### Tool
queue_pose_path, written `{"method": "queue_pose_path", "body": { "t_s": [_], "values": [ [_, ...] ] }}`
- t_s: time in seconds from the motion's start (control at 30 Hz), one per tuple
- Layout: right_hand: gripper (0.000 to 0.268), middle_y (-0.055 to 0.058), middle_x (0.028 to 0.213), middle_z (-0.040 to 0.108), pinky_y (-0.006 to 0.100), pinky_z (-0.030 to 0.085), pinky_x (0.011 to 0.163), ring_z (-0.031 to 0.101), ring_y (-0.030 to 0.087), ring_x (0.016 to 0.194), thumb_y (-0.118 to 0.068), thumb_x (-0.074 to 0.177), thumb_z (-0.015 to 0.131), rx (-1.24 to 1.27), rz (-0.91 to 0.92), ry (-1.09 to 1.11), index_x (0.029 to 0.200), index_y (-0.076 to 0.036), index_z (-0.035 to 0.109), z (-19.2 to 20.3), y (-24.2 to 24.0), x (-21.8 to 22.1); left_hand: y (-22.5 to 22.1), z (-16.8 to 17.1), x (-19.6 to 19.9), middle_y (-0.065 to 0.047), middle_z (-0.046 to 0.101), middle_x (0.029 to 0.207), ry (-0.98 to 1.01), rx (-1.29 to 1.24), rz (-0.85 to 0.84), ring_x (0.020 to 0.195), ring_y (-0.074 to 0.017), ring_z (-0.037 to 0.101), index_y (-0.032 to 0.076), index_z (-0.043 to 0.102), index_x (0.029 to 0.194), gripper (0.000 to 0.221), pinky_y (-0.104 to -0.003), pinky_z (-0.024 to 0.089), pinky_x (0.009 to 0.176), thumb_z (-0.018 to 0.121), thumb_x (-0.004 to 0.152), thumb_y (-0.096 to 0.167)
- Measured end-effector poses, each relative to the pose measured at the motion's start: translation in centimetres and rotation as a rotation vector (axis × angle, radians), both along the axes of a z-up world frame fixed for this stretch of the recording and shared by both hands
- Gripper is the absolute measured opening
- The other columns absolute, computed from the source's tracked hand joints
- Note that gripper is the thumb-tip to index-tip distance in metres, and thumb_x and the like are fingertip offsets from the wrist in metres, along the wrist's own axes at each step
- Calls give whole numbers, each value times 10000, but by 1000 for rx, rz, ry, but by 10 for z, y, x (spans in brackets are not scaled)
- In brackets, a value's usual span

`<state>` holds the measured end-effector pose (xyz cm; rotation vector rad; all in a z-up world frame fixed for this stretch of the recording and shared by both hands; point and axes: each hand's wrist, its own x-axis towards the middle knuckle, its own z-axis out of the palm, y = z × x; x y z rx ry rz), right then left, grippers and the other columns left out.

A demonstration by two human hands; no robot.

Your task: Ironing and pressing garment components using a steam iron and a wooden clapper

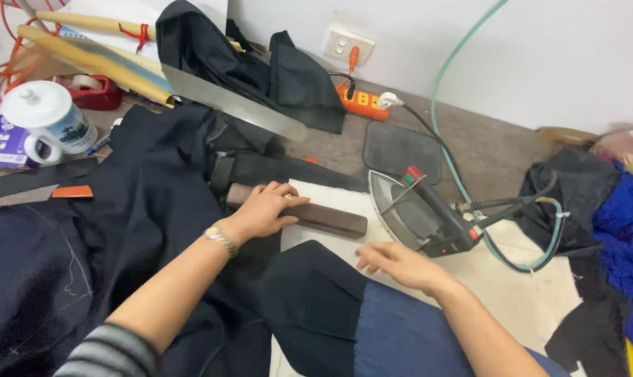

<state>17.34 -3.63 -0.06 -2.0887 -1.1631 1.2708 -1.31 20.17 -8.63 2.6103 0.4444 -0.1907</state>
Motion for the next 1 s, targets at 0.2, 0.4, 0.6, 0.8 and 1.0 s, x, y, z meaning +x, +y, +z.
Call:
{"method": "queue_pose_path", "body": {
  "t_s": [0.2,0.4,0.6,0.8,1.0],
  "values": [
    [265,57,830,677,278,504,727,605,155,775,-267,863,677,-88,-142,249,977,-38,746,-30,-7,-10,-24,71,-65,-279,525,1346,178,-735,127,1309,-427,432,-32,556,1287,679,-576,314,1097,338,962,523],
    [149,10,723,661,237,504,673,611,111,681,-117,752,807,45,-290,216,858,-34,745,-53,-7,-6,-4,-14,-102,4,655,757,65,-889,94,743,-131,540,72,708,860,242,-305,477,727,599,927,277],
    [134,19,698,650,243,526,661,607,112,679,-130,782,787,128,-318,128,858,-37,729,-50,1,-4,13,29,-73,-62,711,776,-172,-560,198,765,-186,636,77,702,870,212,-336,514,736,643,899,279],
    [116,20,666,642,233,486,586,591,104,631,-143,792,768,122,-295,17,832,-46,716,-62,-4,6,-10,22,-53,0,641,983,-78,45,159,955,-229,639,173,653,1028,242,-418,478,883,653,863,349],
    [111,11,797,663,265,481,644,611,122,698,-211,811,707,96,-124,-290,878,-124,694,-70,-7,27,-89,79,-66,-54,593,949,-661,-10,-100,903,-273,572,145,636,957,122,-423,428,781,610,898,249]
  ]
}}
